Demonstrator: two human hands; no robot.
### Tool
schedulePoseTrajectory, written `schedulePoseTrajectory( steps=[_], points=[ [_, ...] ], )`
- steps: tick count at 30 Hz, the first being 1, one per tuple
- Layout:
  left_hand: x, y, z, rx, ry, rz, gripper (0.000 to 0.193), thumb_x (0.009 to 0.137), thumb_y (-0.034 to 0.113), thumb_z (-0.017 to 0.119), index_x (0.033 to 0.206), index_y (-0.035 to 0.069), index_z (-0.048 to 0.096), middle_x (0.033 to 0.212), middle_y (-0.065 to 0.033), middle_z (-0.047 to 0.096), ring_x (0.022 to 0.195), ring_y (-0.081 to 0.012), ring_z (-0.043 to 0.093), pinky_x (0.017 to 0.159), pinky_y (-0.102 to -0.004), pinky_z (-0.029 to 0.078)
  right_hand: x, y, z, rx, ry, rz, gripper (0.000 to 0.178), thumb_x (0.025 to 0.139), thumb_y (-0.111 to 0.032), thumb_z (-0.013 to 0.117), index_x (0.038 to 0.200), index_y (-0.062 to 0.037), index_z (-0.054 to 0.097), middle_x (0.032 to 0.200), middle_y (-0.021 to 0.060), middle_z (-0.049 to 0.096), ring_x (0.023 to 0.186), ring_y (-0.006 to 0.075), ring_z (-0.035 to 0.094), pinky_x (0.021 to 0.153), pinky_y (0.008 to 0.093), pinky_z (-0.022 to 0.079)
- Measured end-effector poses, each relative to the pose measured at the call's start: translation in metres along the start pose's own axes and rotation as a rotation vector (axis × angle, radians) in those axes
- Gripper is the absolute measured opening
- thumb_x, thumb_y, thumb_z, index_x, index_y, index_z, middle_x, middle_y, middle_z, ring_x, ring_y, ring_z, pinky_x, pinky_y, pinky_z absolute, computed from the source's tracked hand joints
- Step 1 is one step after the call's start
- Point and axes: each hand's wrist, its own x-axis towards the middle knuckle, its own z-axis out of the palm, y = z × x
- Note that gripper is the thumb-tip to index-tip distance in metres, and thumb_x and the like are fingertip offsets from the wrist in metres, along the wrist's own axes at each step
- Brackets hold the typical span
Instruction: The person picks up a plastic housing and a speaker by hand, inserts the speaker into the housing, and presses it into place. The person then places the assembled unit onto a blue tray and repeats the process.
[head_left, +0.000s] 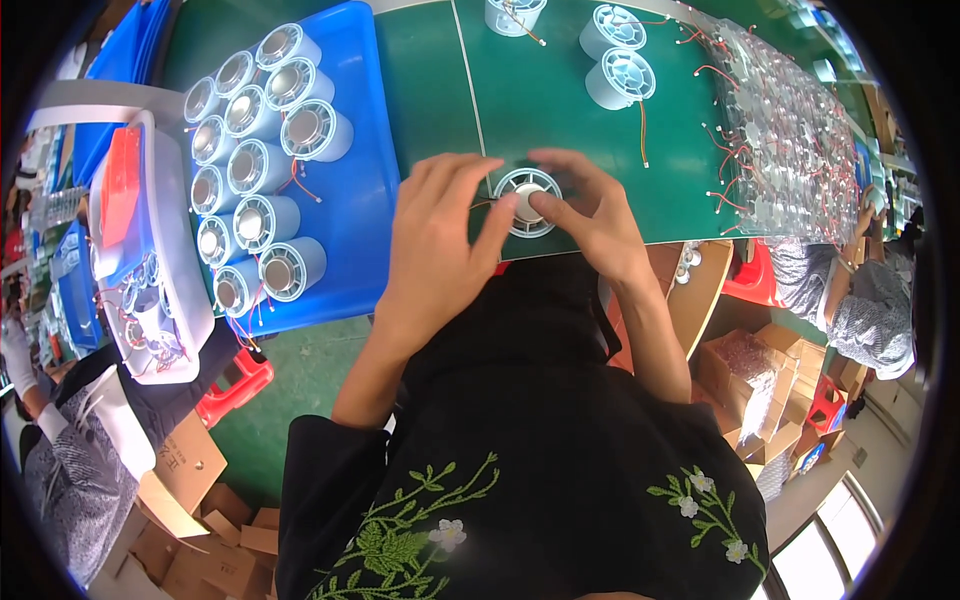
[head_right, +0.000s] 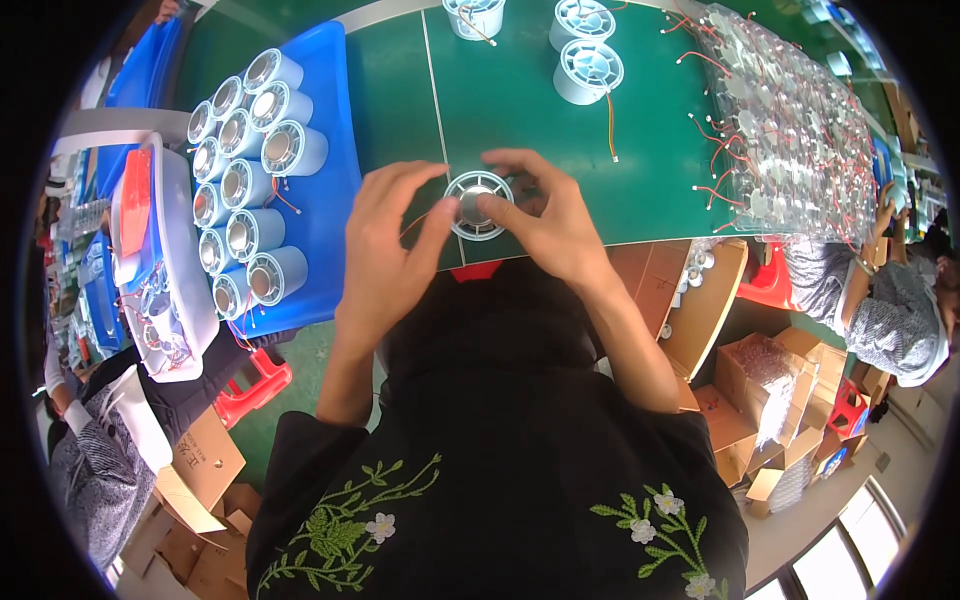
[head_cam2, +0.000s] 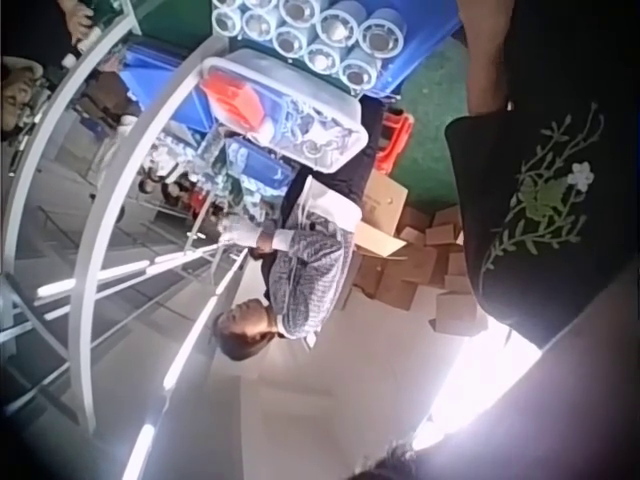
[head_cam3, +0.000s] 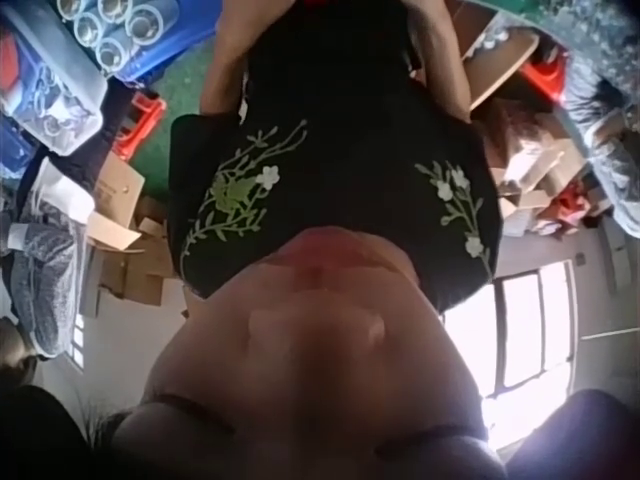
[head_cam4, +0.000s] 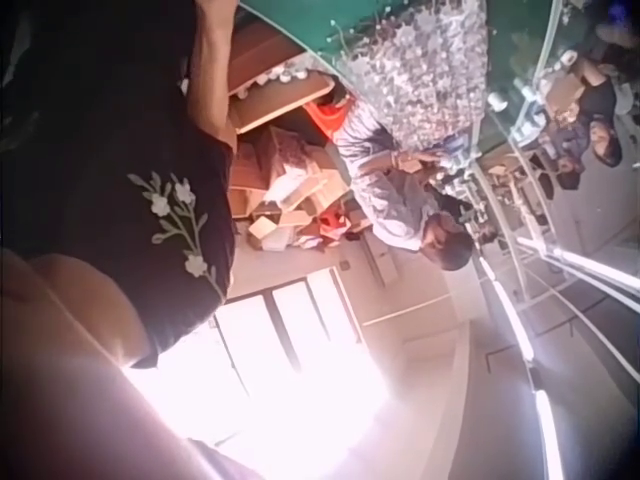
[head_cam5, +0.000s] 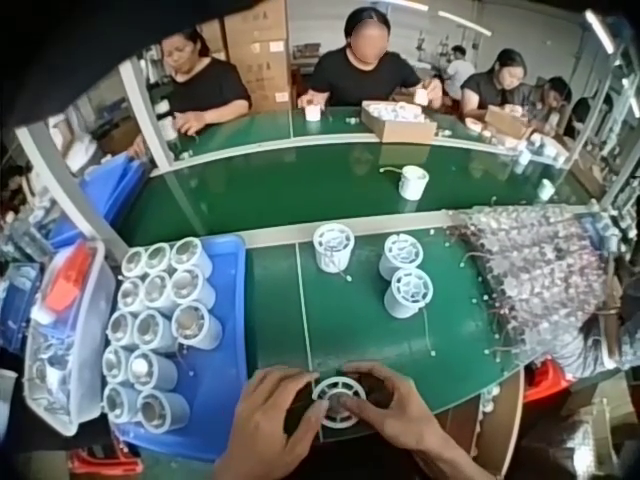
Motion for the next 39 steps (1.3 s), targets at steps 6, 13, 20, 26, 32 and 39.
schedulePoseTrajectory(
  steps=[6,13,20,26,32,39],
  points=[
    [-0.002,-0.009,0.010,-0.418,-0.228,-0.331,0.022,0.087,0.010,0.067,0.105,-0.003,0.064,0.098,-0.0122,0.065,0.089,-0.0177,0.065,0.077,-0.0289,0.051,0.005,0.005,-0.004,0.058,-0.165,0.060,0.024,0.091,-0.008,0.063,0.113,-0.0019,0.055,0.104,0.0053,0.060,0.095,0.0120,0.056,0.077,0.0265,0.049],
    [-0.004,-0.017,0.017,-0.574,-0.193,-0.356,0.026,0.083,0.019,0.070,0.102,0.002,0.064,0.095,-0.0140,0.064,0.082,-0.0311,0.064,0.073,-0.0381,0.051,0.001,-0.004,-0.002,-0.020,-0.191,0.072,0.020,0.093,-0.011,0.061,0.110,-0.0012,0.055,0.099,0.0038,0.063,0.085,0.0081,0.056,0.065,0.0234,0.046],
    [-0.010,-0.006,0.003,-0.159,-0.167,0.012,0.040,0.079,0.009,0.073,0.115,0.001,0.057,0.108,-0.0150,0.060,0.096,-0.0302,0.062,0.082,-0.0343,0.052,-0.011,0.005,0.012,0.047,-0.026,0.060,0.024,0.096,-0.013,0.057,0.116,-0.0017,0.054,0.098,0.0043,0.062,0.083,0.0074,0.055,0.061,0.0224,0.044],
    [-0.029,-0.006,-0.045,-0.091,0.085,0.008,0.051,0.069,0.012,0.076,0.116,0.004,0.056,0.109,-0.0129,0.059,0.090,-0.0326,0.062,0.073,-0.0394,0.053,-0.022,-0.008,0.016,0.319,-0.040,-0.033,0.028,0.096,-0.009,0.054,0.124,-0.0022,0.051,0.103,0.0072,0.059,0.088,0.0105,0.055,0.063,0.0248,0.046],
    [-0.024,-0.018,-0.071,0.294,0.286,-0.382,0.058,0.068,0.008,0.077,0.120,0.003,0.053,0.108,-0.0124,0.061,0.093,-0.0315,0.062,0.071,-0.0381,0.053,-0.026,0.011,0.023,0.278,-0.198,-0.018,0.031,0.095,-0.003,0.052,0.125,-0.0010,0.048,0.105,0.0080,0.058,0.090,0.0126,0.055,0.069,0.0262,0.047],
    [-0.025,-0.035,-0.055,0.591,0.199,-0.286,0.065,0.069,0.005,0.075,0.128,0.003,0.048,0.129,-0.0222,0.046,0.119,-0.0405,0.046,0.094,-0.0477,0.041,-0.041,0.022,0.026,0.219,-0.164,-0.054,0.034,0.092,0.003,0.049,0.125,0.0000,0.046,0.102,0.0077,0.058,0.091,0.0120,0.055,0.079,0.0254,0.045]
  ],
)
